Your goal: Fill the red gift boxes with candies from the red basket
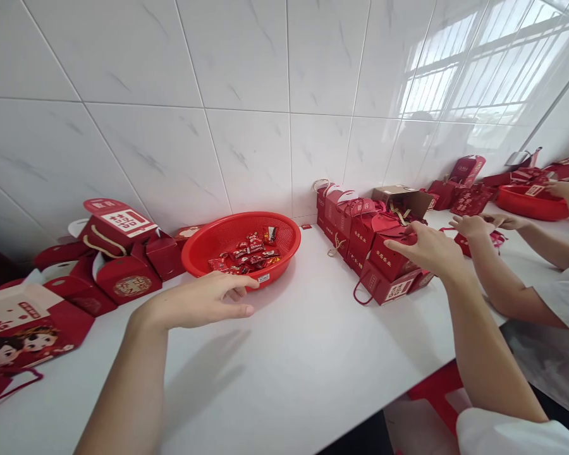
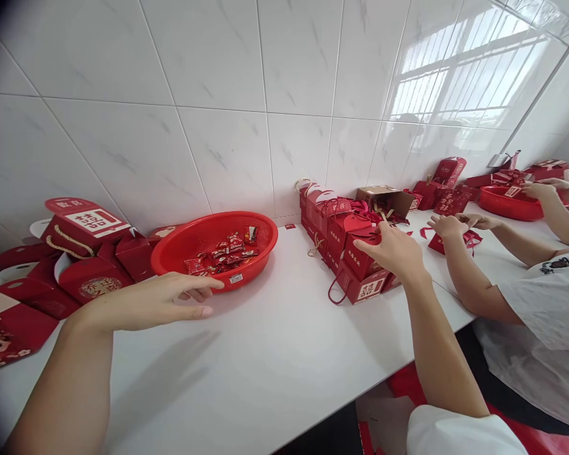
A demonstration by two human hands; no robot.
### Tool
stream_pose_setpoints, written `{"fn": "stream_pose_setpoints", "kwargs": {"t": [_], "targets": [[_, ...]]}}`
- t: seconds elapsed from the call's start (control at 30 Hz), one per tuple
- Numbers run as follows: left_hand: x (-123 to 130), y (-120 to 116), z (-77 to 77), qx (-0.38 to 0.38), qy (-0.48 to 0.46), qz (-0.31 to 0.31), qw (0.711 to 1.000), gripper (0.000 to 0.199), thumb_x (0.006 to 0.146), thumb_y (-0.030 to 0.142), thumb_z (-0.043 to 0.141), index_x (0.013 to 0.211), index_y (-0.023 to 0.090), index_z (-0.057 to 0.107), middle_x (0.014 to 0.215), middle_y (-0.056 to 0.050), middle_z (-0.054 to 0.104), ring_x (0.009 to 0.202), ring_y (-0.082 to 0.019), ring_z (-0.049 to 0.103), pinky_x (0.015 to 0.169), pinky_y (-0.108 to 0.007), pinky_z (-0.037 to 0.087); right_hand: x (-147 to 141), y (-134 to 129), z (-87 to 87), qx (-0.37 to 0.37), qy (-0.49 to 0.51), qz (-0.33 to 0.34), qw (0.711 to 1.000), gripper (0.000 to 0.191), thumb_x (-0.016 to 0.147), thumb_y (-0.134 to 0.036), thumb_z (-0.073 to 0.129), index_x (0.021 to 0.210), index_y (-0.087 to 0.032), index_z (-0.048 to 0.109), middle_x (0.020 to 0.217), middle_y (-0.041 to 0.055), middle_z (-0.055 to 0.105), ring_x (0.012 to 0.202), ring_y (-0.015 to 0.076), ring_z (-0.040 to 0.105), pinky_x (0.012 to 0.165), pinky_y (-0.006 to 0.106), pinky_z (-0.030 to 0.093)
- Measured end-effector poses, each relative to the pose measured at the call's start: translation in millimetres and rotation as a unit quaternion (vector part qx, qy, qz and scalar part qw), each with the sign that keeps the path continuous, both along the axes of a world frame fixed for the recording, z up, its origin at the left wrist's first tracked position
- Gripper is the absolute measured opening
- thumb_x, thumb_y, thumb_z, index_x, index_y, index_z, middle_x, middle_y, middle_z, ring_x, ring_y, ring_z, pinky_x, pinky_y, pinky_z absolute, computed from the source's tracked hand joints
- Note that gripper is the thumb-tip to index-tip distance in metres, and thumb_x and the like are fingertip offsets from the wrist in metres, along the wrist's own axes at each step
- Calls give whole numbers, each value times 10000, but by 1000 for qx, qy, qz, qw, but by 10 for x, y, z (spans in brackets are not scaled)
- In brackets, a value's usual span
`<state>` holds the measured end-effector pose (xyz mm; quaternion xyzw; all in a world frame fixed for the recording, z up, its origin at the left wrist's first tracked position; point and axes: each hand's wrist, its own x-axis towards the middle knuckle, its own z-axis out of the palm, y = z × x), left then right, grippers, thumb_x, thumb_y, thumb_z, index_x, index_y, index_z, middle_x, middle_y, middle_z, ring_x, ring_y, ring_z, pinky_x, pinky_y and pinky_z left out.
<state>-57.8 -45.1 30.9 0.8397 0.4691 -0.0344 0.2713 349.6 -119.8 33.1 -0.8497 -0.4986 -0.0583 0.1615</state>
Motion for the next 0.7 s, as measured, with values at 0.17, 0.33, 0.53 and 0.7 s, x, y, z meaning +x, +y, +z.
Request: {"fn": "stream_pose_setpoints", "kwargs": {"t": [0.17, 0.33, 0.53, 0.7], "targets": [[26, -12, 33, -3, 6, -4, 1000, 706, 819, 646, 592, 1431, 294, 575, 1425, -50, 627, 1285, -298, 597, 993, -330, 526, -16, -39, 49, 10, 26, -13, 1000, 483, 757, -701, 503, 880, -235, 534, 927, 103, 697, 894, 334, 640, 626, 353, 402], [25, -4, 29, -5, 18, -3, 1000, 722, 831, 654, 579, 1450, 284, 555, 1429, -52, 621, 1285, -284, 593, 1018, -327, 511, -76, -23, 35, -16, 24, -14, 999, 470, 804, -693, 470, 852, -227, 494, 961, 110, 686, 890, 310, 629, 621, 344, 394], [12, -24, 34, -1, 18, -1, 1000, 726, 831, 649, 576, 1456, 280, 547, 1445, -49, 608, 1303, -289, 579, 1020, -329, 509, -83, -20, 9, -12, 22, -17, 1000, 439, 802, -663, 508, 841, -225, 511, 951, 89, 684, 842, 279, 619, 582, 325, 367], [27, -56, 68, 3, 11, -2, 1000, 701, 827, 630, 585, 1435, 282, 572, 1412, -62, 634, 1266, -303, 609, 991, -343, 526, -74, -32, -29, 7, 13, -12, 1000, 420, 810, -631, 528, 876, -216, 545, 1008, 113, 694, 885, 299, 631, 585, 325, 361]]}}
